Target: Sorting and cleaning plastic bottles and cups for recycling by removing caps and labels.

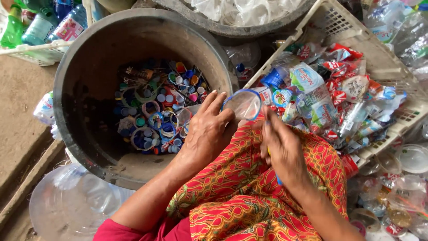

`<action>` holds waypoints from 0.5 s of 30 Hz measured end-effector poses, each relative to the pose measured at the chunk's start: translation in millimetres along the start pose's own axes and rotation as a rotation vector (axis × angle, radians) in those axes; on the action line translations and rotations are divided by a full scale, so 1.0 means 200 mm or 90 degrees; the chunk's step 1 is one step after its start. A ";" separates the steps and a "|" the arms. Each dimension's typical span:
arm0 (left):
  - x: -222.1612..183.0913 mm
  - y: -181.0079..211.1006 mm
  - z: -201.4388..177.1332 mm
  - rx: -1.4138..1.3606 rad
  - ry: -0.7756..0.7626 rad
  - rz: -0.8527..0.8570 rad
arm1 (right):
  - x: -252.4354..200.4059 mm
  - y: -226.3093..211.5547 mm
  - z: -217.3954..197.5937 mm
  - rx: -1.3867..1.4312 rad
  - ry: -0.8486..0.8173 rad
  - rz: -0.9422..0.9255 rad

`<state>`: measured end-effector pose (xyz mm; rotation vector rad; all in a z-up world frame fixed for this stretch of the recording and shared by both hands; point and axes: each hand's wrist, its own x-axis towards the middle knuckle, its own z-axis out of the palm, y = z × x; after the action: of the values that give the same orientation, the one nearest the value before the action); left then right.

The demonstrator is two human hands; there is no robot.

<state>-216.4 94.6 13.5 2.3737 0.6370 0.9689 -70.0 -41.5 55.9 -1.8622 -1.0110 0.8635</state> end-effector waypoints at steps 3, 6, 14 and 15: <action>-0.02 0.02 0.02 -0.043 -0.033 -0.026 | 0.08 0.08 0.01 0.131 0.022 0.024; -0.05 0.05 0.00 -0.086 -0.069 -0.061 | 0.11 0.13 0.01 0.189 0.006 0.054; -0.02 0.03 0.00 -0.014 -0.011 -0.032 | -0.04 -0.03 -0.01 0.023 -0.018 -0.050; -0.02 0.02 0.02 0.007 0.004 -0.028 | -0.08 -0.04 0.00 0.005 -0.012 -0.038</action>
<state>-214.8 88.6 11.7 2.3576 0.6953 0.9569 -79.3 -52.6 65.3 -1.8121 -1.0674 0.8494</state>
